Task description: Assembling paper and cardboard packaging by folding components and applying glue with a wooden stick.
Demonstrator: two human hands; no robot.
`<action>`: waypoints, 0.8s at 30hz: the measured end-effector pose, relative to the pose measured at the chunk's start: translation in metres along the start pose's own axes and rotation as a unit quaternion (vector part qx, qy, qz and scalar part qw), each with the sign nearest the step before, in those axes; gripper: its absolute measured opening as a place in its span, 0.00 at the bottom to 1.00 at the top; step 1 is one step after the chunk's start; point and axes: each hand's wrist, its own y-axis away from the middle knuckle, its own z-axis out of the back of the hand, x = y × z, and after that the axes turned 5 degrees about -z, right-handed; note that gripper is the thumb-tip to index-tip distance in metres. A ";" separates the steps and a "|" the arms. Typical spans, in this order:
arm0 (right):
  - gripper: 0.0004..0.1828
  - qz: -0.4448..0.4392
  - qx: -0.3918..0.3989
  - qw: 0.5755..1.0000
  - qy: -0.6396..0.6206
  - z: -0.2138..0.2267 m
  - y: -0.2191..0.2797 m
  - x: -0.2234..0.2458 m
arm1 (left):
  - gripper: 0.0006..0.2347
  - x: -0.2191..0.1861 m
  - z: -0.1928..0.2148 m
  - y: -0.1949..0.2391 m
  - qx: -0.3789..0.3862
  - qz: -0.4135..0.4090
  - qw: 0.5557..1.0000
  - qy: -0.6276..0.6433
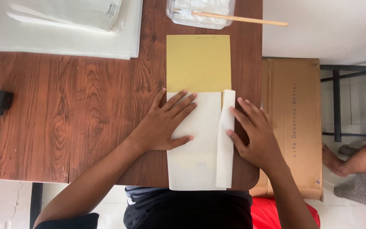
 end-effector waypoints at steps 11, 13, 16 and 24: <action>0.31 0.013 0.104 0.990 0.097 -0.012 -0.001 0.000 | 0.36 -0.004 0.004 0.000 0.015 0.008 1.000 0.020; 0.31 0.021 0.098 0.989 0.107 -0.013 -0.001 0.002 | 0.36 -0.004 0.005 -0.001 0.019 0.009 1.000 0.020; 0.32 0.036 0.083 0.988 0.123 -0.015 -0.002 0.002 | 0.36 -0.003 0.007 -0.002 0.020 0.009 0.999 0.023; 0.31 0.089 0.052 0.987 0.125 -0.014 -0.011 0.004 | 0.33 0.002 0.019 -0.011 -0.014 -0.023 0.998 -0.051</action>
